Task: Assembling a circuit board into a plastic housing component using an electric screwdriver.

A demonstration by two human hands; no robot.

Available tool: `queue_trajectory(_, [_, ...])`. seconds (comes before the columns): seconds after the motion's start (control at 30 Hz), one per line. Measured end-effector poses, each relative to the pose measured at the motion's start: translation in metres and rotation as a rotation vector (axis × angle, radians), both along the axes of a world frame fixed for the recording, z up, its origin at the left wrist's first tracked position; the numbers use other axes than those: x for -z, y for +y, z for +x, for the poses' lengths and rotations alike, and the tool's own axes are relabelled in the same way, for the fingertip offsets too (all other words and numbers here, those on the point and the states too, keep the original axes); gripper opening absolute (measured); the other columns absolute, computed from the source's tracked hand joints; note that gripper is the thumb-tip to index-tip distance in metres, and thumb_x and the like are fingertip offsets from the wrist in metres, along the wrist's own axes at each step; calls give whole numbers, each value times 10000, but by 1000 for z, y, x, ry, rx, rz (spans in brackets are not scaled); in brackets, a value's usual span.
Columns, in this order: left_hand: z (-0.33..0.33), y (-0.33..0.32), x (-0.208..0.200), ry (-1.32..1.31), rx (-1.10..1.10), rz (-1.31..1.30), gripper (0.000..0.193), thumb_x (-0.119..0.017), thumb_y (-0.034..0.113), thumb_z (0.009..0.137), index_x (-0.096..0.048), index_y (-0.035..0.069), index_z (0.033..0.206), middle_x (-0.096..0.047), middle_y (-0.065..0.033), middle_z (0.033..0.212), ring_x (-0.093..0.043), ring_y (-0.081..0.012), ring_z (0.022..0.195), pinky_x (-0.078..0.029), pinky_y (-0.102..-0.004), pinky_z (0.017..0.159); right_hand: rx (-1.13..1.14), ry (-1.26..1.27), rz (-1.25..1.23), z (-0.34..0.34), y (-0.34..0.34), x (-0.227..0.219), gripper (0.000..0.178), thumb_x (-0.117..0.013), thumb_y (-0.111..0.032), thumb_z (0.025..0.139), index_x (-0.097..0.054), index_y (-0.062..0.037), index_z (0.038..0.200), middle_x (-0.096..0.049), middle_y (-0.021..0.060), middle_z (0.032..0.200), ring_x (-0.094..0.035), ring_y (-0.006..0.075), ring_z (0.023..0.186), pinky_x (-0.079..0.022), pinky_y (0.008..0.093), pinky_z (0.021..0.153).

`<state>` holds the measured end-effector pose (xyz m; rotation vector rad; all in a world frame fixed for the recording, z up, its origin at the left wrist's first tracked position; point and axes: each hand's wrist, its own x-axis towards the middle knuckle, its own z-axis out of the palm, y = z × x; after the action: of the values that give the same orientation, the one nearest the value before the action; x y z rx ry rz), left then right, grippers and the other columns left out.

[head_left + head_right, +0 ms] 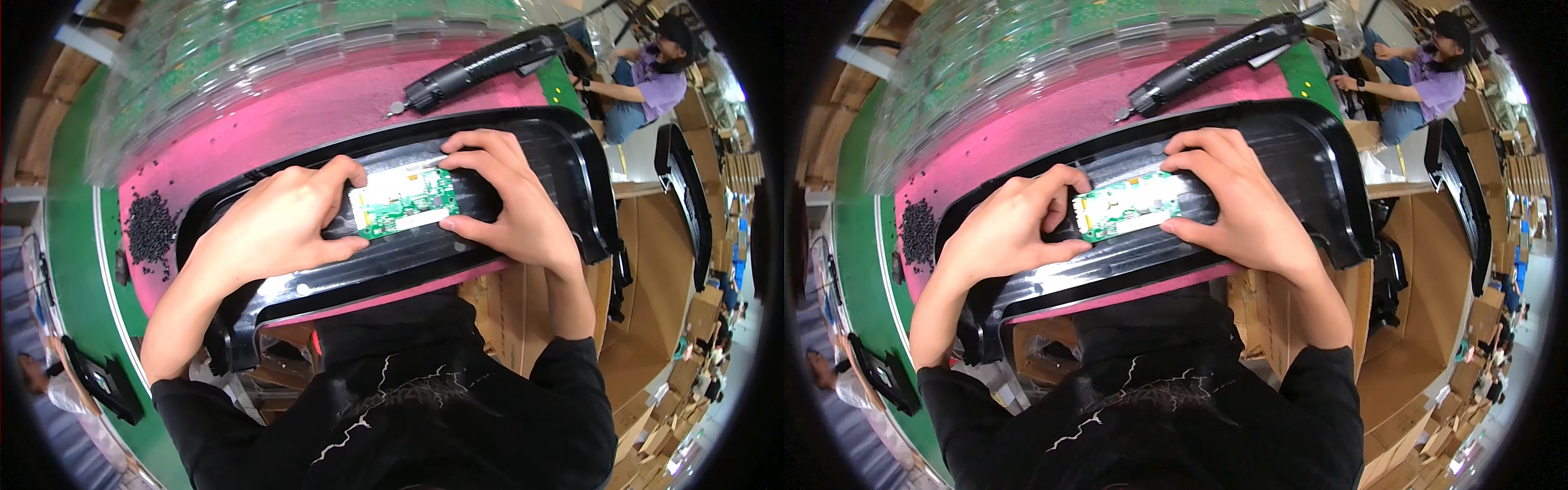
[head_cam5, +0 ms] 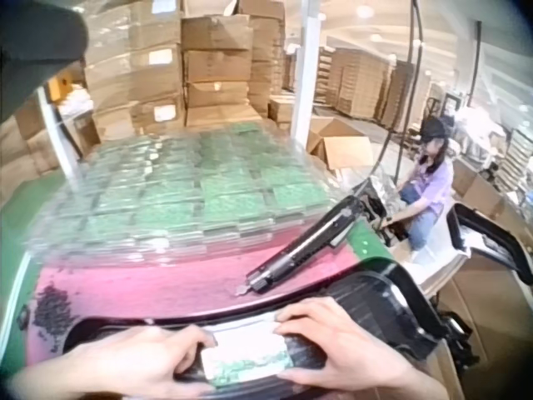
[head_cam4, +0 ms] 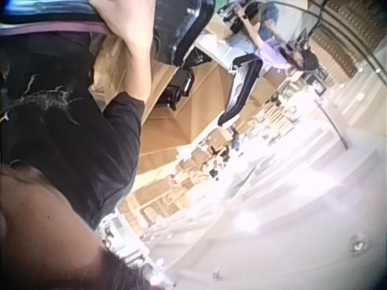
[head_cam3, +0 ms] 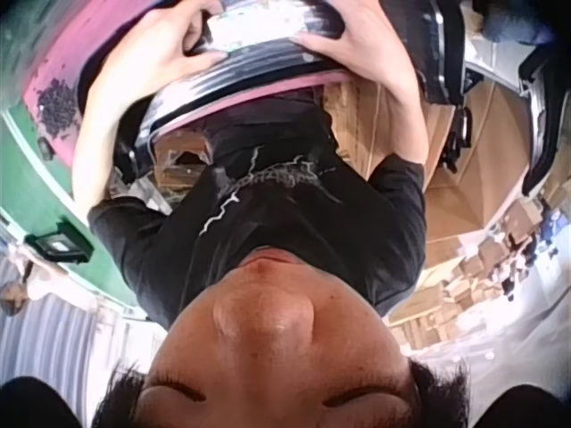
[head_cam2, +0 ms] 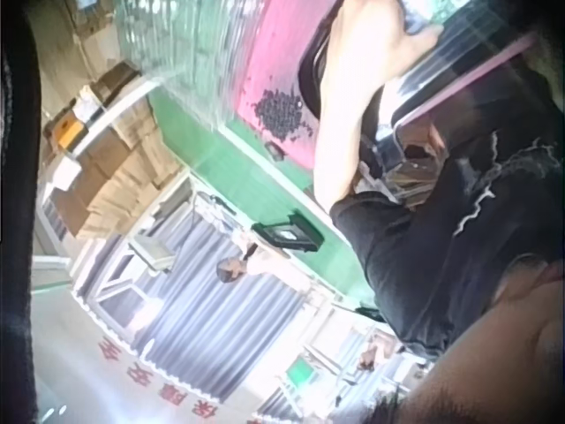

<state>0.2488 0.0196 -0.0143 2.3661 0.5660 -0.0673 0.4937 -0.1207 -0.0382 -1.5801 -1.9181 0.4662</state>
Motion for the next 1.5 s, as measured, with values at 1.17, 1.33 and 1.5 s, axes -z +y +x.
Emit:
queue_trajectory(1.17, [-162,36,17,22,-661,661,175,-638,-61,765,-660,-5,929,-652,-172,916,-634,-397,914,-497,-467,782,589,631,367,52,109,-51,650,-724,-162,914,-277,-89,1380,-584,108,1123,-620,154,887,-506,246,667])
queue_trajectory(1.33, [-162,42,19,3,-636,622,182,-638,-60,766,-685,-25,938,-661,-209,924,-641,-408,891,-511,-475,790,190,1062,196,-11,125,-31,306,-659,-225,970,-528,-15,1152,-648,93,997,-644,198,950,-523,351,854])
queue_trajectory(1.5, [-159,47,17,-27,-619,683,160,-656,-66,751,-696,-42,904,-680,-228,892,-654,-412,847,-516,-475,769,81,1326,224,-24,121,-41,285,-659,-220,966,-518,-64,1159,-608,65,936,-612,183,869,-524,357,788])
